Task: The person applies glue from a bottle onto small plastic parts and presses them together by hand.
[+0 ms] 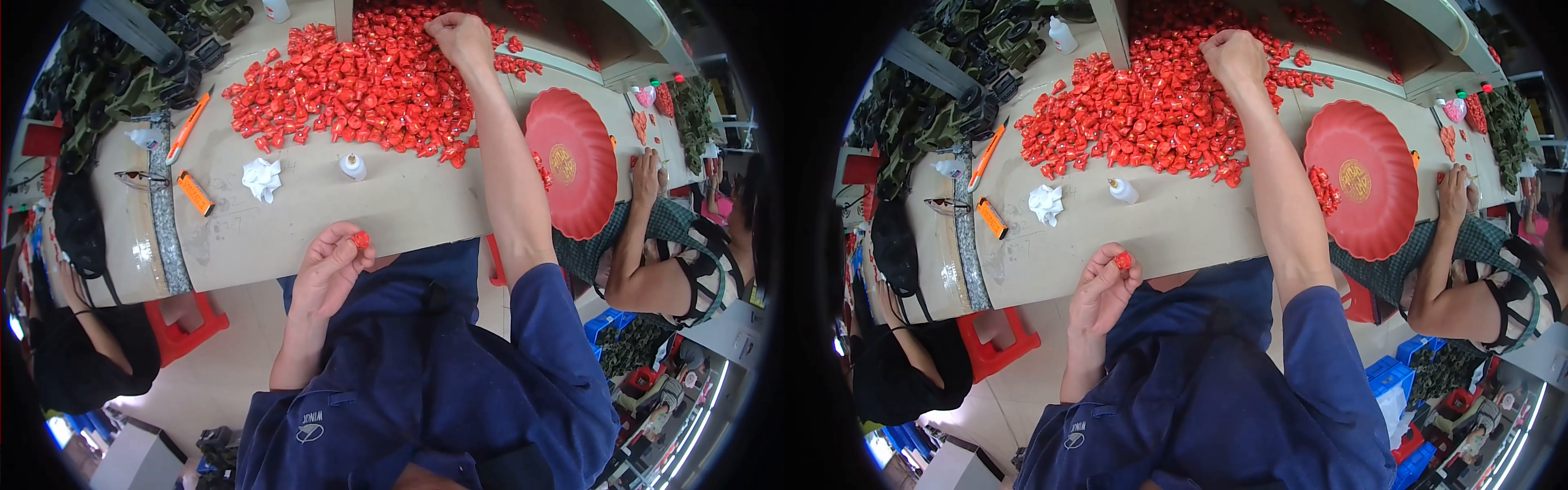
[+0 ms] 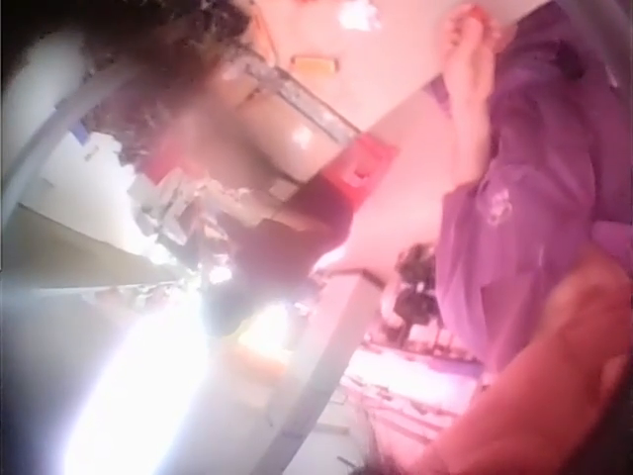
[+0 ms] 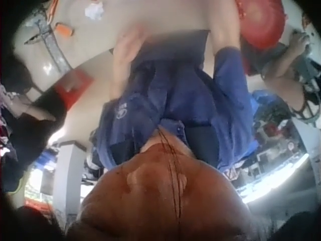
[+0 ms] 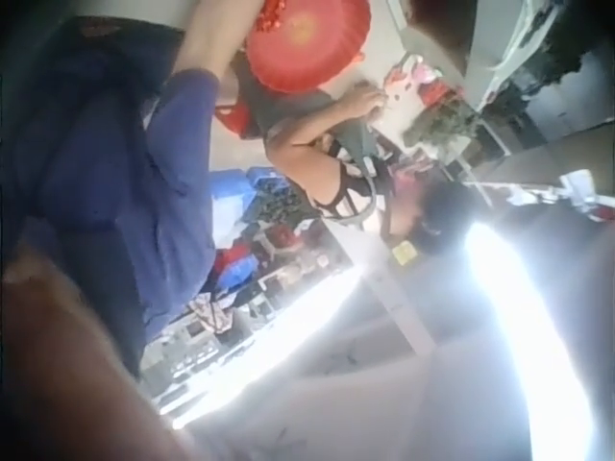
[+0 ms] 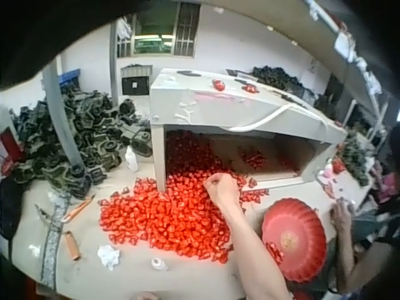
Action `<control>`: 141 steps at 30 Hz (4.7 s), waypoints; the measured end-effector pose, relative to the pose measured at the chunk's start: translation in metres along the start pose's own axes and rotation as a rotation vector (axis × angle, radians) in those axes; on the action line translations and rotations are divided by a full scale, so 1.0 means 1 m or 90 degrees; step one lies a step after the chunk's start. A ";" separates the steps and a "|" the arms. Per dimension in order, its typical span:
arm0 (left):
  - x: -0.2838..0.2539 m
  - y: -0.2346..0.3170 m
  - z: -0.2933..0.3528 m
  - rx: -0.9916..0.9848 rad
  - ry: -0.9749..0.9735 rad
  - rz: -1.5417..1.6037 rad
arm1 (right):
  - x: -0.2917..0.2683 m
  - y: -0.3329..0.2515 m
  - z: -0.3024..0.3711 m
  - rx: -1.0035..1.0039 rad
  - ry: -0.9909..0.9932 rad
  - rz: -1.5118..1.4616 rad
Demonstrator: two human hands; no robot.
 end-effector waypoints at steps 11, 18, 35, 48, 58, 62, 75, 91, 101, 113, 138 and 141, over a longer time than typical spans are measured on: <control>0.008 -0.006 -0.008 -0.001 0.040 -0.074 | -0.046 -0.014 0.157 0.139 -0.284 -0.702; 0.024 -0.012 -0.022 0.076 0.108 -0.210 | -0.025 0.003 0.203 0.236 -0.285 -0.789; 0.014 -0.005 -0.025 0.248 0.176 -0.203 | -0.030 0.009 0.202 0.102 -0.156 -0.704; 0.006 -0.002 -0.014 0.208 0.134 -0.195 | -0.023 0.015 0.059 -0.138 -0.015 -0.216; 0.003 0.002 -0.018 0.207 0.111 -0.174 | -0.019 -0.042 0.029 -0.189 -0.119 -0.337; 0.003 0.000 -0.016 0.194 0.107 -0.188 | -0.051 -0.050 0.063 -0.187 -0.021 -0.333; 0.023 -0.022 -0.011 0.054 0.079 -0.220 | -0.059 0.000 0.245 0.156 -0.345 -0.822; 0.025 -0.029 -0.011 0.146 0.089 -0.268 | -0.049 -0.003 0.263 0.122 -0.209 -0.805; 0.027 -0.035 -0.011 0.091 0.077 -0.210 | -0.056 0.000 0.273 0.119 -0.190 -0.824; 0.035 -0.047 -0.005 0.117 0.045 -0.318 | -0.058 0.023 0.295 0.224 -0.187 -1.012; 0.037 -0.068 0.008 0.053 0.018 -0.248 | -0.079 0.034 0.302 0.148 -0.219 -0.911; 0.036 -0.064 0.010 0.074 0.023 -0.270 | -0.078 0.030 0.304 0.140 -0.223 -0.905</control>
Point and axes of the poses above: each hand's wrist, its own z-axis away from the middle knuckle, its own x-axis out of the palm, y = z × x, the point moved 5 cm from there along -z, towards the middle knuckle, and after that the axes turned 7 degrees about -z, right-handed, at the moved point
